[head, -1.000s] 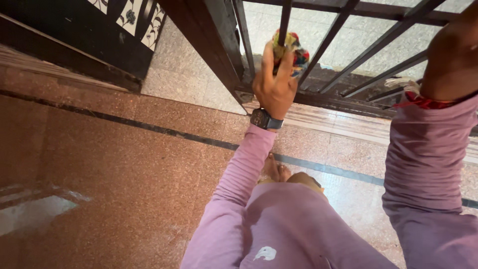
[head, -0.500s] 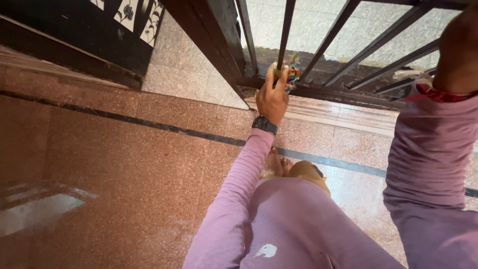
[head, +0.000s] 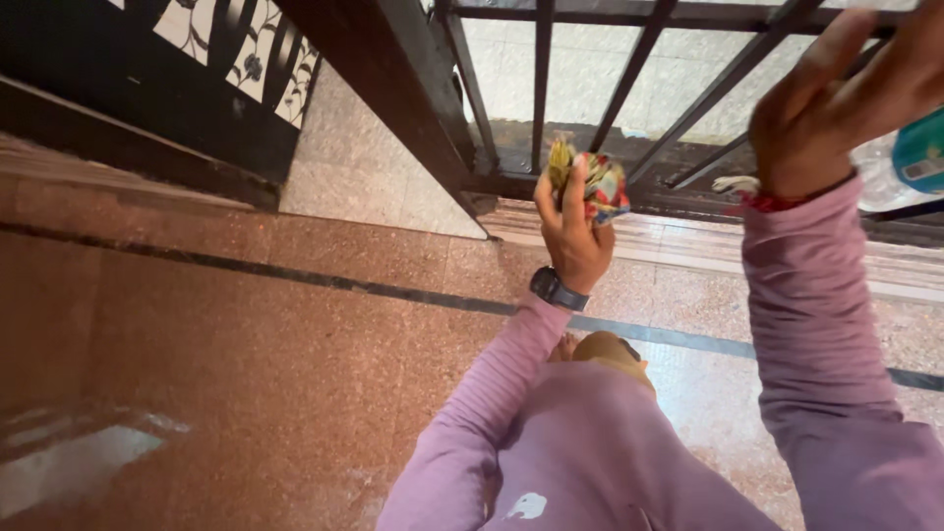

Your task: The person cleans the vertical metal bars of a gate by hand using a spray bottle and a cloth.

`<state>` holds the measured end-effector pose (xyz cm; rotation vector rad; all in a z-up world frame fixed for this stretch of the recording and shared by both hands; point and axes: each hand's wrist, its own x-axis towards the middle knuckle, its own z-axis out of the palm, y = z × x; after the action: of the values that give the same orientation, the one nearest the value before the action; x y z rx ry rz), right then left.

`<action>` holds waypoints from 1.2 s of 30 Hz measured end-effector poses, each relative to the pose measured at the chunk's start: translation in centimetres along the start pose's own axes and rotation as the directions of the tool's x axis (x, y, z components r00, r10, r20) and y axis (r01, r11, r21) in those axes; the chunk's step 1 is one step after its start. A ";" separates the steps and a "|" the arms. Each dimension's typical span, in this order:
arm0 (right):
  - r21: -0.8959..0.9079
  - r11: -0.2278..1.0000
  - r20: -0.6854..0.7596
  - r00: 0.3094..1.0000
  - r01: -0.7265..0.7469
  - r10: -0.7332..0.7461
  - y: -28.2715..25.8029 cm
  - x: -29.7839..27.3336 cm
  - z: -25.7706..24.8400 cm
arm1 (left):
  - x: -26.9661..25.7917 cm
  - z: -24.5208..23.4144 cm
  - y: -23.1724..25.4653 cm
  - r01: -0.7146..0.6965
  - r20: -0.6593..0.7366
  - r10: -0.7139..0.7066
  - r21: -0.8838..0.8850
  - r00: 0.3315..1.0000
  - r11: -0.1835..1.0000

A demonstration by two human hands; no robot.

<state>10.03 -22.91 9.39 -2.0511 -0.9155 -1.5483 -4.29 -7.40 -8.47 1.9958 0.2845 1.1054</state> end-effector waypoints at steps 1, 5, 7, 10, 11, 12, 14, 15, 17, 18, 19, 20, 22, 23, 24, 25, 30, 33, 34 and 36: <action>-0.002 1.000 -0.027 1.000 -0.009 0.009 0.0 -0.3 0.1 | 0.8 0.0 1.1 -0.010 0.008 0.010 -0.038 1.000 0.999; 0.016 0.999 -0.167 0.985 -0.036 0.039 0.8 -1.2 1.0 | 7.1 0.7 4.6 -0.282 -0.148 0.265 -0.109 0.953 0.953; 0.010 0.999 -0.199 0.979 -0.035 0.036 1.1 -1.7 1.2 | 9.7 0.8 6.4 -0.264 -0.128 0.243 -0.198 0.962 0.944; -0.087 0.996 -0.093 0.995 -0.036 0.028 1.0 -1.4 0.7 | 11.5 0.3 8.7 -0.185 -0.043 0.180 -0.150 0.983 0.971; -0.172 0.984 -0.013 0.999 -0.049 0.048 0.4 -1.6 0.0 | 11.9 0.0 8.7 -0.173 -0.033 0.170 -0.158 0.985 0.972; -0.254 0.966 0.064 0.995 -0.056 0.074 0.0 -1.7 -0.4 | 12.2 0.0 8.5 -0.160 -0.024 0.158 -0.165 0.987 0.973; -0.138 0.988 0.070 0.994 -0.072 0.082 0.0 -1.5 -0.4 | 12.3 0.5 7.6 -0.145 -0.011 0.145 -0.174 0.989 0.974; -0.080 0.994 0.073 0.994 -0.078 0.084 0.2 -1.4 -0.3 | 12.0 0.7 6.9 -0.143 -0.008 0.144 -0.175 0.990 0.974; -0.079 0.992 0.037 0.994 -0.095 0.098 0.5 -1.5 0.3 | 11.3 1.2 5.2 -0.141 0.011 0.144 -0.146 0.989 0.979; -0.078 0.991 0.022 0.994 -0.106 0.108 0.5 -1.7 0.4 | 10.8 1.3 4.3 -0.140 0.028 0.144 -0.114 0.989 0.983; -0.122 0.988 0.027 0.995 -0.096 0.100 0.5 -1.9 0.2 | 10.2 1.5 3.4 -0.140 0.045 0.144 -0.083 0.989 0.987; -0.162 0.983 0.026 0.996 -0.085 0.090 0.5 -2.0 0.2 | 9.6 1.6 2.6 -0.132 0.049 0.136 -0.079 0.989 0.988; -0.186 0.980 0.021 0.997 -0.072 0.077 0.4 -1.9 0.3 | 7.6 1.8 1.1 -0.112 0.058 0.116 -0.072 0.992 0.991; -0.171 0.983 0.018 0.997 -0.069 0.073 0.4 -1.9 0.3 | 6.8 2.2 0.1 -0.097 0.068 0.100 -0.056 0.993 0.994; -0.159 0.985 0.013 0.998 -0.065 0.068 0.4 -1.8 0.3 | 6.1 2.7 -1.1 -0.083 0.079 0.086 -0.042 0.993 0.996; -0.159 0.984 0.021 0.996 -0.080 0.085 0.3 -1.8 0.1 | 5.4 3.1 -2.2 -0.069 0.089 0.072 -0.028 0.993 0.997; -0.166 0.976 0.045 0.988 -0.139 0.149 -0.8 -1.4 -0.4 | 2.0 2.7 -4.8 -0.007 0.236 -0.011 0.076 0.972 0.997; -0.190 0.980 -0.017 0.999 -0.053 0.051 -0.5 -0.3 -0.2 | 2.0 1.4 -2.4 0.039 0.235 -0.046 0.037 0.971 0.999; -0.199 0.979 -0.025 0.999 -0.049 0.045 -0.6 -0.1 -0.1 | 2.5 0.9 -1.1 0.072 0.221 -0.070 -0.001 0.973 0.997; -0.214 0.976 -0.045 0.998 -0.042 0.033 -0.9 0.3 0.0 | 4.9 0.6 1.5 0.178 0.240 -0.156 -0.072 0.958 0.981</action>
<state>9.45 -22.20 9.60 -2.1597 -0.7163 -1.7277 -1.24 -6.05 -4.60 1.9570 0.2677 0.7552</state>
